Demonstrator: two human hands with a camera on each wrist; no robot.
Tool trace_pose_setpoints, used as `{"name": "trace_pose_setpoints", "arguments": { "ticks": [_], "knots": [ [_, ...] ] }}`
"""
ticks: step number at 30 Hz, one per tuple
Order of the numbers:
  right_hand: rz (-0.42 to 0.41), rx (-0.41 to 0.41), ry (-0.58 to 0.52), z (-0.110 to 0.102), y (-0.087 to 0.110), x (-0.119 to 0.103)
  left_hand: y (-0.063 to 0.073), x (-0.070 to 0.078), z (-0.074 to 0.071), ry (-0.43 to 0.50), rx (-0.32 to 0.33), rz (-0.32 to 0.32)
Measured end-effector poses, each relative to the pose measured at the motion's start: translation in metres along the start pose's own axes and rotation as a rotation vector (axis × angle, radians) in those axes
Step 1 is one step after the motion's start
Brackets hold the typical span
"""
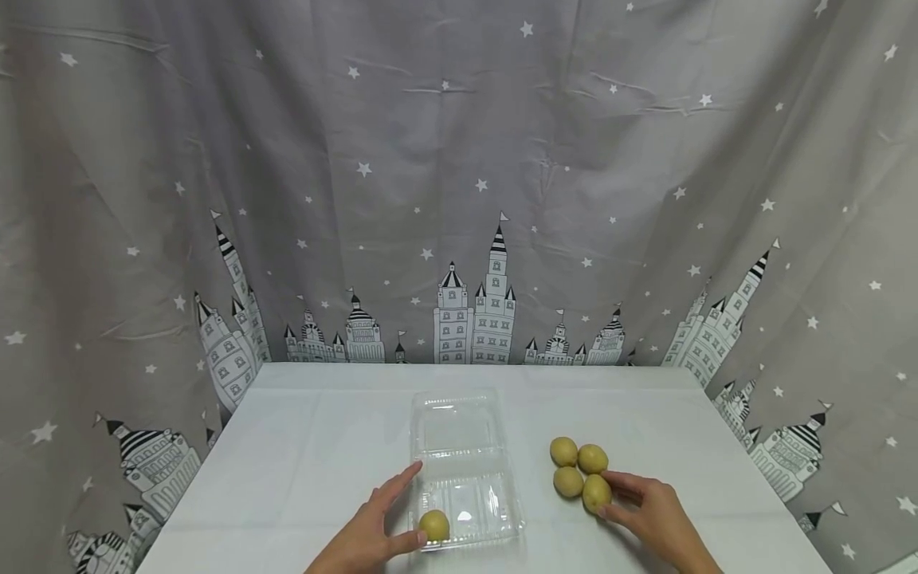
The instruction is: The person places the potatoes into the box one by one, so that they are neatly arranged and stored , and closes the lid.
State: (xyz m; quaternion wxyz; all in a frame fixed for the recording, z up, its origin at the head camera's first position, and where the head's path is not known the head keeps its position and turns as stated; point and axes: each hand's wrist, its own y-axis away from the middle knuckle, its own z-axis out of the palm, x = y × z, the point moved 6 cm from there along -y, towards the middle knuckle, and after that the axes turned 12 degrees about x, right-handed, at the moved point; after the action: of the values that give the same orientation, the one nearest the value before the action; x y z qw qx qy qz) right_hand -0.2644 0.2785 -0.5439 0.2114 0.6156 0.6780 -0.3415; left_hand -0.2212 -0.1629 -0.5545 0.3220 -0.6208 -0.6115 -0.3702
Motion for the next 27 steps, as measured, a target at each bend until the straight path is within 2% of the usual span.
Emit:
{"name": "trace_pose_setpoints", "arguments": {
  "ticks": [6, 13, 22, 27],
  "knots": [
    [0.038, 0.015, -0.012, 0.0011, 0.0028, 0.0008, 0.0016, -0.0006, 0.0004, -0.018, -0.004, -0.009],
    [0.061, 0.04, -0.035, 0.0001, 0.0039, -0.0027, 0.0014, 0.0044, -0.0006, -0.001, -0.014, 0.06],
    [0.099, 0.052, -0.019, -0.002, 0.006, -0.0015, 0.0009, 0.0039, -0.0006, 0.014, -0.011, 0.068],
    [0.091, 0.081, 0.011, -0.0048, 0.0076, -0.0025, 0.0017, 0.0038, -0.0016, 0.019, -0.002, 0.094]
  ]
}}
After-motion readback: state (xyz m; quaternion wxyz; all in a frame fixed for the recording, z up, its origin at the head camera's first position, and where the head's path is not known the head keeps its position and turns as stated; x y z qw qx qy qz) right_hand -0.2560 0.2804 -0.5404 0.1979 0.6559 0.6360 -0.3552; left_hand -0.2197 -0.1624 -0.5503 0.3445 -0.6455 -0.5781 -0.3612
